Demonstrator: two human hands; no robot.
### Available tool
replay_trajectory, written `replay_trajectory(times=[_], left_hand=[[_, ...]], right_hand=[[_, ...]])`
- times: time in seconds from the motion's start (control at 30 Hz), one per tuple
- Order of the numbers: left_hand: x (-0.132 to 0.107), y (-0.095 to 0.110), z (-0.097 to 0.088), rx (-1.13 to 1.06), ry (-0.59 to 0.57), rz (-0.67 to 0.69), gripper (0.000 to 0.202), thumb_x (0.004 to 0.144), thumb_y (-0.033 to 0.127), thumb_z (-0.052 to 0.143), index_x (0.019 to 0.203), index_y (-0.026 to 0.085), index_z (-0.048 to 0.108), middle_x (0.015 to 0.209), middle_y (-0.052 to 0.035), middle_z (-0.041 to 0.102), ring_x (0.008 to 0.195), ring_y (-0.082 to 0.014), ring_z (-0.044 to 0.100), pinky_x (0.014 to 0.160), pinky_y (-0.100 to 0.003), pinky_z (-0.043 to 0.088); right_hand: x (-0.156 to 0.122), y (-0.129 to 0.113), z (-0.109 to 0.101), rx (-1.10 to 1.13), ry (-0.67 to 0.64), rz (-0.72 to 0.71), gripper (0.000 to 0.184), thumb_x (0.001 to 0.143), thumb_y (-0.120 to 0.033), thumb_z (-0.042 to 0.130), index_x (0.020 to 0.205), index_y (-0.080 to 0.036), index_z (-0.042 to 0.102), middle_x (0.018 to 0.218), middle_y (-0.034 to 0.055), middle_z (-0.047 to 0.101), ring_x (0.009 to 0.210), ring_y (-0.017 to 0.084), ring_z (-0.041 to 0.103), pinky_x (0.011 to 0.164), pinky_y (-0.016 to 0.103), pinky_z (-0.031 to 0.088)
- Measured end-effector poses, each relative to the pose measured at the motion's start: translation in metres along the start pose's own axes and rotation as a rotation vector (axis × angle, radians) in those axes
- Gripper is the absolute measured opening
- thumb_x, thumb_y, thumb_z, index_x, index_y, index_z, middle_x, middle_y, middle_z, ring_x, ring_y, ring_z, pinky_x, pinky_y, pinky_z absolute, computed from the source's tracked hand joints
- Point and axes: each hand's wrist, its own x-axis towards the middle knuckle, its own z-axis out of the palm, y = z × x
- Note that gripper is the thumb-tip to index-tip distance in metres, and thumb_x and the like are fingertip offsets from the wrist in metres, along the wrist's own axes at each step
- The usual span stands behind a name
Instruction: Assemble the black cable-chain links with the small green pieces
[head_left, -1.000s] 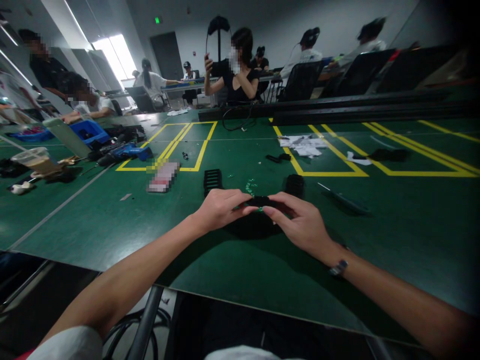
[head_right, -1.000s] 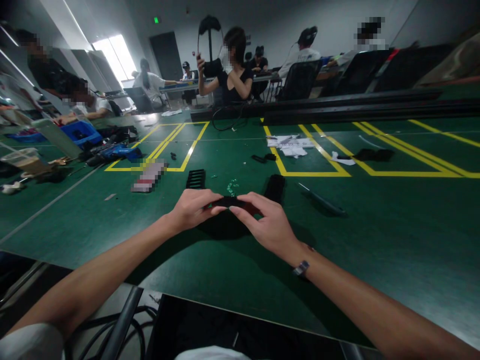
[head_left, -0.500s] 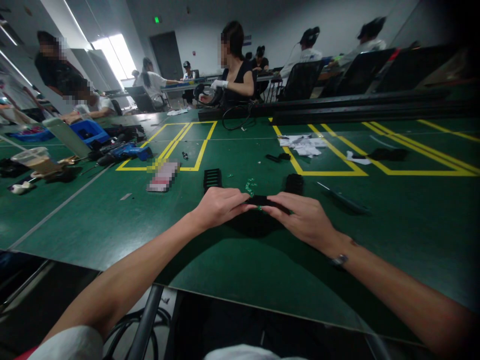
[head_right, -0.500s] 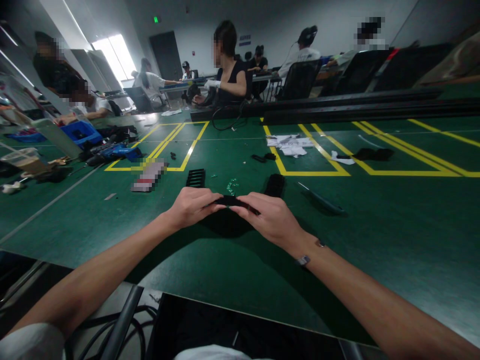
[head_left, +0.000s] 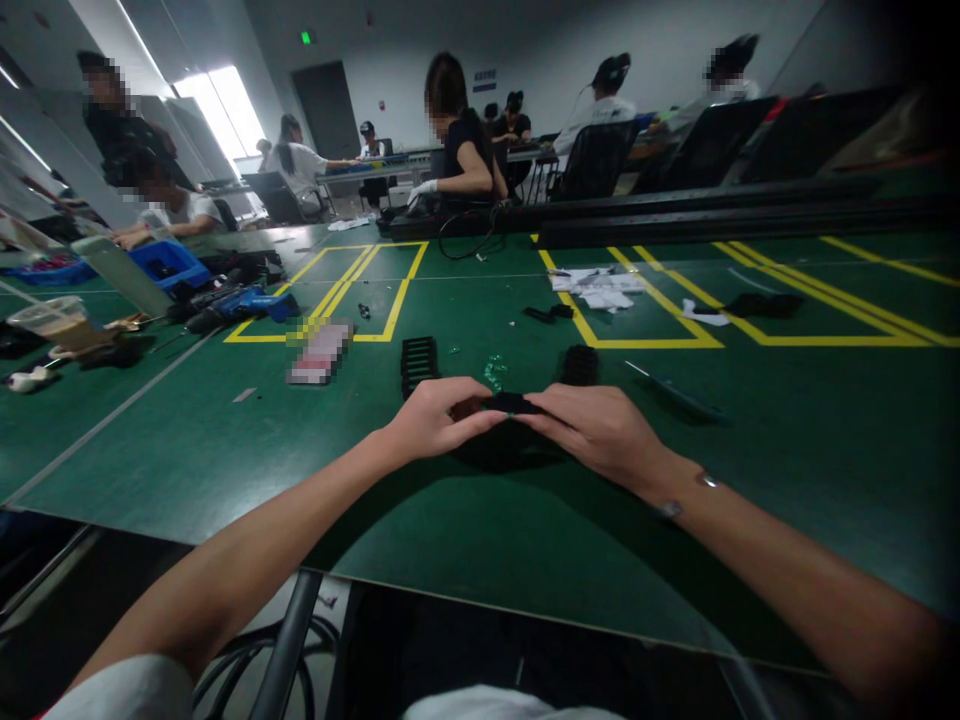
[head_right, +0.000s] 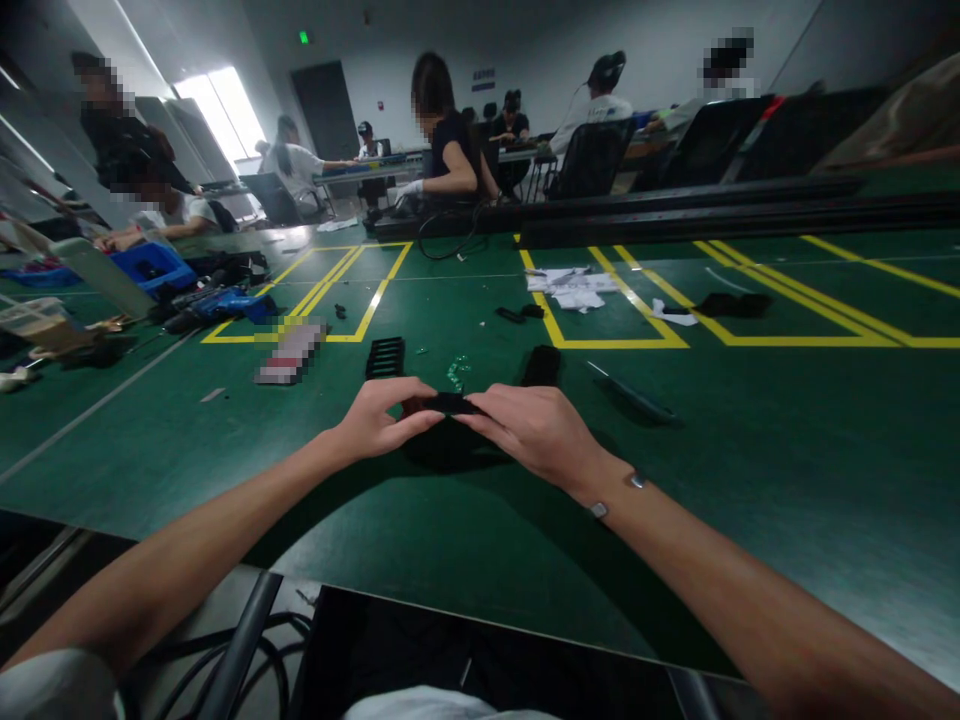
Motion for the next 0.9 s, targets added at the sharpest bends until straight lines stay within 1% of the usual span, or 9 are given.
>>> replay_trajectory(times=[0.1,0.2,0.27,0.37,0.43,0.57,0.73,0.9], left_hand=[[-0.001,0.003,0.004,-0.088,-0.017,-0.075,0.031,0.094,0.042,0.058,0.094,0.012,0.067,0.076,-0.0036,0.066,0.064,-0.0108,0.058,0.059,-0.021,0.045],[-0.002,0.004,0.008,-0.097,-0.014,-0.100,0.030,0.096,0.040,0.056,0.096,0.012,0.067,0.077,-0.0041,0.066,0.065,-0.0112,0.058,0.060,-0.022,0.045],[-0.003,0.003,0.009,-0.081,-0.006,-0.095,0.030,0.096,0.039,0.056,0.104,0.012,0.066,0.083,-0.0056,0.067,0.067,-0.0117,0.059,0.063,-0.023,0.046],[-0.002,0.001,0.008,-0.040,0.005,-0.057,0.032,0.096,0.038,0.057,0.114,0.013,0.064,0.091,-0.0073,0.068,0.070,-0.0119,0.059,0.066,-0.024,0.048],[-0.002,-0.001,0.007,-0.021,0.010,-0.037,0.032,0.096,0.037,0.058,0.117,0.014,0.063,0.092,-0.0071,0.067,0.070,-0.0115,0.058,0.066,-0.024,0.048],[-0.002,-0.003,0.006,-0.017,0.005,-0.019,0.031,0.095,0.034,0.059,0.118,0.014,0.063,0.092,-0.0068,0.066,0.072,-0.0114,0.058,0.068,-0.024,0.047],[-0.003,-0.002,0.008,-0.007,0.011,-0.017,0.031,0.095,0.033,0.059,0.119,0.014,0.063,0.090,-0.0063,0.066,0.071,-0.0109,0.057,0.066,-0.023,0.046],[-0.003,-0.001,0.010,-0.005,0.023,-0.013,0.032,0.095,0.034,0.059,0.120,0.014,0.063,0.086,-0.0055,0.065,0.068,-0.0110,0.056,0.064,-0.023,0.046]], right_hand=[[-0.002,0.001,0.002,0.022,-0.019,-0.002,0.028,0.103,-0.036,0.051,0.117,-0.018,0.066,0.091,0.0076,0.071,0.080,0.020,0.065,0.070,0.031,0.046],[-0.001,0.001,0.003,0.078,-0.022,0.018,0.027,0.103,-0.034,0.052,0.121,-0.018,0.064,0.099,0.0088,0.071,0.087,0.021,0.066,0.075,0.032,0.048],[0.000,-0.001,0.004,0.111,-0.010,0.062,0.028,0.101,-0.035,0.054,0.122,-0.019,0.064,0.101,0.0088,0.070,0.088,0.022,0.066,0.076,0.033,0.049],[0.002,-0.005,0.004,0.174,0.023,0.167,0.037,0.096,-0.040,0.061,0.127,-0.019,0.062,0.096,0.0080,0.069,0.079,0.021,0.064,0.070,0.032,0.050],[0.002,-0.009,0.005,0.255,0.032,0.234,0.041,0.094,-0.040,0.064,0.130,-0.020,0.060,0.096,0.0071,0.068,0.074,0.019,0.063,0.068,0.031,0.051],[0.002,-0.016,0.008,0.396,0.077,0.324,0.038,0.093,-0.036,0.064,0.128,-0.021,0.060,0.103,0.0064,0.068,0.078,0.019,0.064,0.068,0.030,0.051],[0.002,-0.019,0.011,0.511,0.085,0.438,0.030,0.095,-0.039,0.061,0.119,-0.021,0.065,0.085,0.0033,0.067,0.068,0.017,0.061,0.060,0.028,0.049],[0.002,-0.018,0.014,0.567,0.085,0.476,0.030,0.095,-0.043,0.060,0.114,-0.021,0.067,0.078,0.0023,0.064,0.063,0.016,0.059,0.056,0.027,0.048]])
